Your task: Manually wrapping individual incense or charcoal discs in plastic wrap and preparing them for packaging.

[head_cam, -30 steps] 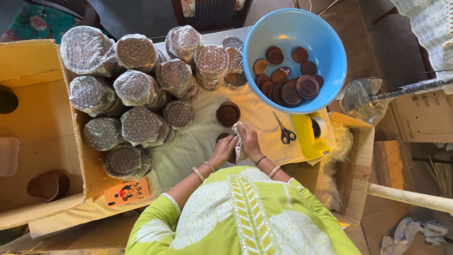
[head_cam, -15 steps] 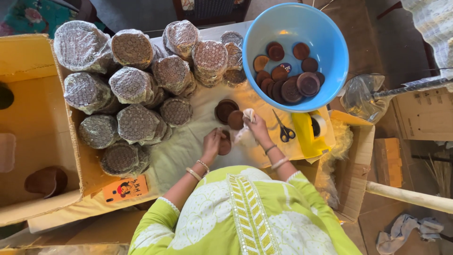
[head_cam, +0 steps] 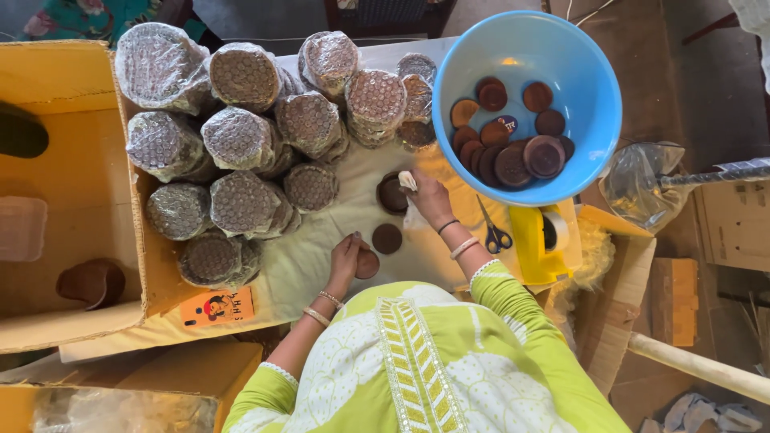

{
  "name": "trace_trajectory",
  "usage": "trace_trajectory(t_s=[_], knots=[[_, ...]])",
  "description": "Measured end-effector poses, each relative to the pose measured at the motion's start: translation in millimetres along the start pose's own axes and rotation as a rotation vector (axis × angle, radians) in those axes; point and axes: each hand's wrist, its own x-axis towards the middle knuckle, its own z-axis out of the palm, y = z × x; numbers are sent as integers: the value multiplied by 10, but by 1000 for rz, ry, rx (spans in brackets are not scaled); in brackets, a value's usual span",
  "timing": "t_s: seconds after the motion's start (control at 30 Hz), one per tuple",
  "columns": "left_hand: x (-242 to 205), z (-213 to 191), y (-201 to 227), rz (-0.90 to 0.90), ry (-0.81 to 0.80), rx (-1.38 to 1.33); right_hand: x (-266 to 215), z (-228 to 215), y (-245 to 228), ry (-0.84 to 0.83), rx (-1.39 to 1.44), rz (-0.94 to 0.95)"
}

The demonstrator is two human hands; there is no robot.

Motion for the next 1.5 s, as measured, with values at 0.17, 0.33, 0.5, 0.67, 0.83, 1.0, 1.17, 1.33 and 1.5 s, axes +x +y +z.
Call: trace_trajectory(t_s=[0.17,0.33,0.5,0.67,0.83,1.0,1.17,1.33,1.5], knots=[[10,-19,153,-12,21,12,-31,-14,-46,30,-43,-31],[116,5,267,58,23,22,-81,-126,-2,111,-4,47],[263,39,379,202,28,121,-239,-188,245,161,411,325],[574,146,547,128,-62,335,-432,2,450,-9,367,250],[930,310,688,78,-226,661,-516,-132,56,-117,102,207],[1023,426,739,128,-289,1010,-485,-148,-111,-42,35,69],[1156,431,654,96,-298,1070,-460,92,5,-67,-10,106],[1155,381,784,70,-332,1023,-470,85,34,-80,89,150],[1180,367,729,86,-350,913,-519,78,68,-61,260,170]])
